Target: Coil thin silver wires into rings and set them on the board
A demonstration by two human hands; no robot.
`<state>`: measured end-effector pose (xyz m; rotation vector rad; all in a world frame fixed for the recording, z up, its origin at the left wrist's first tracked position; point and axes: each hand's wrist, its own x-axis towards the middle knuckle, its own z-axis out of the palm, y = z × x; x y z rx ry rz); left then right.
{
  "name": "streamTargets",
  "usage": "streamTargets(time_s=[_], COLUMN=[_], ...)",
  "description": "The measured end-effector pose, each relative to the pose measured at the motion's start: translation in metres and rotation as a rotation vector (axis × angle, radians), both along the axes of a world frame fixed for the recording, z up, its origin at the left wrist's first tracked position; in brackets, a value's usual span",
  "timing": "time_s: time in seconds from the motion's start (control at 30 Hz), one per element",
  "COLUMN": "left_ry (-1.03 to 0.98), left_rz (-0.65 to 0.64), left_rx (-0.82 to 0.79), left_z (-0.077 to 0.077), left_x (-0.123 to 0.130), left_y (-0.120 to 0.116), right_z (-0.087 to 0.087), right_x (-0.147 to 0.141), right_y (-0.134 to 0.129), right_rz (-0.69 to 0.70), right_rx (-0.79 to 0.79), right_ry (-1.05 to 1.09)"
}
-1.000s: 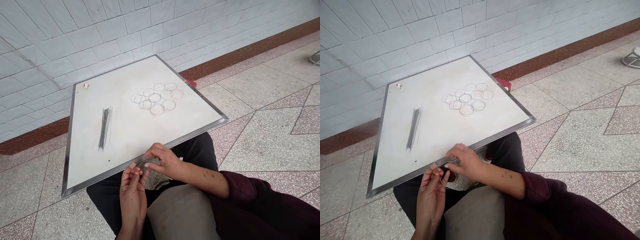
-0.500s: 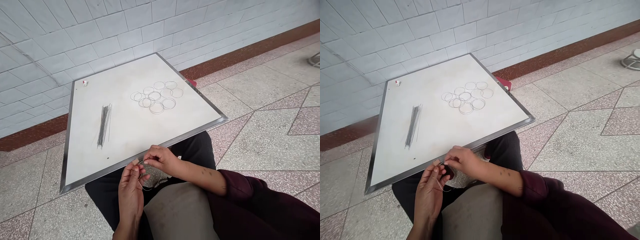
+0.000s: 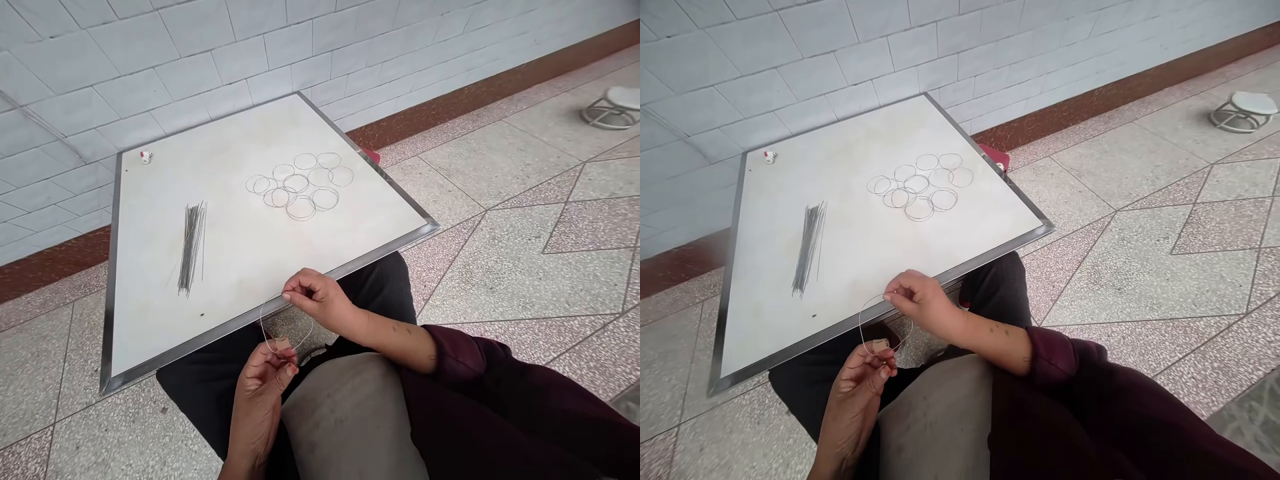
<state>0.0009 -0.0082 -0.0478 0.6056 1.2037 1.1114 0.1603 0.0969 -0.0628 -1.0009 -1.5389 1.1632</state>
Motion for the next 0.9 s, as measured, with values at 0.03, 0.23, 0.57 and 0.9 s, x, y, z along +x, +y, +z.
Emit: streamTargets(time_s=[0.03,0.23,0.57,0.9], left_ry=[-0.005,-0.082,-0.045,0.01], left_rz=[0.027,0.199,0.17,0.131], left_rx=[0.011,0.039,-0.003,0.073], left_z=[-0.001,-0.007,-0.008,-0.008], left_x=[0.001,0.008,0.006,0.007], left_y=[-0.001,0.0,-0.003,0.0], right_z=[0.0,-0.001,0.006,0.005], right_x=[0.0,-0.002,-0.006,-0.011], right_y=[0.0,-0.002,-0.005,-0.007], right_rz=[-0.008,-0.012,-0.07,-0.112], right_rx=[-0.007,-0.006,0.043,0.07], right_ry=[0.0,-0.028,-0.04,-0.035])
